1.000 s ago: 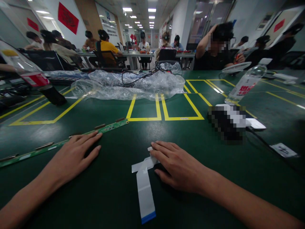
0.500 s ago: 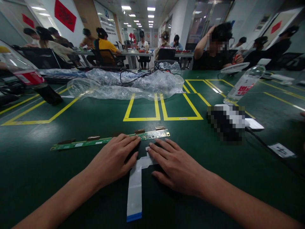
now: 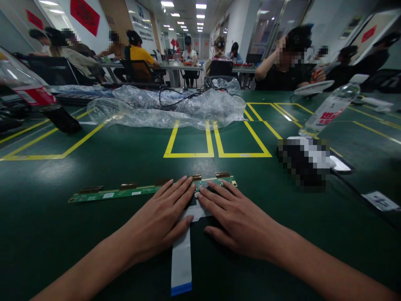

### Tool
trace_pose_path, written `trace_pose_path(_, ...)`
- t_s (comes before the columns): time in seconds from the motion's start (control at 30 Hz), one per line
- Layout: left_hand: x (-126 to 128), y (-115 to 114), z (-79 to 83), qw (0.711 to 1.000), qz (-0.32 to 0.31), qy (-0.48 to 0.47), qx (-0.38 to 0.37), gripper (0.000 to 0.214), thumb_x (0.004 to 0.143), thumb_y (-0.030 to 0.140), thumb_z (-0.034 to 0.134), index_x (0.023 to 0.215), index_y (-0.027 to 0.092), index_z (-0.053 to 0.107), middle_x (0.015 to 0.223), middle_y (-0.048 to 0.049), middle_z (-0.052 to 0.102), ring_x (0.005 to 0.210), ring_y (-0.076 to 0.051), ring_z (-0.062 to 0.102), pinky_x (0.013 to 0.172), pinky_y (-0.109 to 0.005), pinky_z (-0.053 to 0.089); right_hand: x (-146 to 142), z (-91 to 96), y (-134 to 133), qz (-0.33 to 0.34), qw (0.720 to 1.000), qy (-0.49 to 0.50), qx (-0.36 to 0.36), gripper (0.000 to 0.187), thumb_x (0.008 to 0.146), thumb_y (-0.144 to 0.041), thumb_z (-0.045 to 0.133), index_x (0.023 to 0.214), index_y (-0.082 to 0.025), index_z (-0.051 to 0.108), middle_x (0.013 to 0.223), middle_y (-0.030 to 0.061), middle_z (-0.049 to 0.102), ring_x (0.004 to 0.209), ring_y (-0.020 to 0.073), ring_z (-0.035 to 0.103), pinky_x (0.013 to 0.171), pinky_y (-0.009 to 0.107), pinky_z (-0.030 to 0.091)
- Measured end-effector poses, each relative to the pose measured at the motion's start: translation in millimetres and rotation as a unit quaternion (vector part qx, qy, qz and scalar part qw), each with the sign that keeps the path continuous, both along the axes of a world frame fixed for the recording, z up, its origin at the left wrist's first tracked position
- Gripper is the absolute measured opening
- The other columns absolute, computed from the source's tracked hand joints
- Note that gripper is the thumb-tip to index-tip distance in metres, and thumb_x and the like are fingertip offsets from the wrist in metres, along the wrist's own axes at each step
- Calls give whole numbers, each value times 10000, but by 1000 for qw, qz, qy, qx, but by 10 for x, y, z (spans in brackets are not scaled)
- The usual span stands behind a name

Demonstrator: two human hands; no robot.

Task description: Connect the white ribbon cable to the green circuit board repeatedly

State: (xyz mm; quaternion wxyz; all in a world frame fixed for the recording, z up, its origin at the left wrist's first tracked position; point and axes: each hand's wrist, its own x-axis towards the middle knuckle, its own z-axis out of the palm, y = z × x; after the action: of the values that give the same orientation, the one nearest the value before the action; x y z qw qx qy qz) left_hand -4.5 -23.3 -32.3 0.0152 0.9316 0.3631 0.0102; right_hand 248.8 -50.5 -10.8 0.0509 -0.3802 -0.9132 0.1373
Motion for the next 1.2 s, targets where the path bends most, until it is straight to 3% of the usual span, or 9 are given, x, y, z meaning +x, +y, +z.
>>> trace_pose_path(0.2, -149, -8, 7, 1000, 12, 10, 0, 697, 1023, 533, 331, 1594, 244, 55, 1652, -42, 127, 1529, -245, 218, 1247, -505, 286, 21, 17, 18, -1, 1000, -6, -21, 668, 1013, -493, 458, 1586, -192, 291, 1652, 89, 271, 1526, 287, 214, 1246, 523, 125)
trace_pose_path(0.43, -351, -104, 47, 999, 34, -3, 16, 720, 988, 558, 425, 1587, 280, 138, 1628, -40, 231, 1476, -293, 349, 1212, -518, 361, 45, 58, 45, 1, 999, -9, -34, 663, 1010, -484, 477, 1583, -203, 298, 1656, 79, 263, 1526, 278, 214, 1246, 523, 141)
trace_pose_path(0.63, -302, -131, 51, 999, 47, -1, 12, 719, 983, 578, 407, 1579, 221, 223, 1610, -80, 274, 1445, -307, 405, 1176, -510, 423, 53, 47, 52, 0, 999, 6, -39, 694, 993, -501, 504, 1586, -206, 294, 1655, 87, 262, 1527, 287, 211, 1249, 525, 123)
trace_pose_path(0.93, -62, -104, 58, 1000, 13, 5, -6, 707, 1009, 554, 324, 1574, 137, 239, 1628, -107, 216, 1508, -295, 277, 1224, -544, 325, 55, 32, 39, 4, 999, -6, -49, 749, 990, -550, 478, 1599, -185, 242, 1664, 95, 217, 1539, 278, 158, 1251, 516, 64)
trace_pose_path(1.2, -18, -112, 63, 1000, -15, -18, -16, 707, 1010, 538, 355, 1586, 157, 204, 1645, -103, 186, 1526, -275, 233, 1247, -508, 290, 7, 21, 29, 0, 999, 7, -33, 728, 975, -562, 507, 1589, -240, 284, 1677, 111, 173, 1543, 319, 115, 1226, 589, 44)
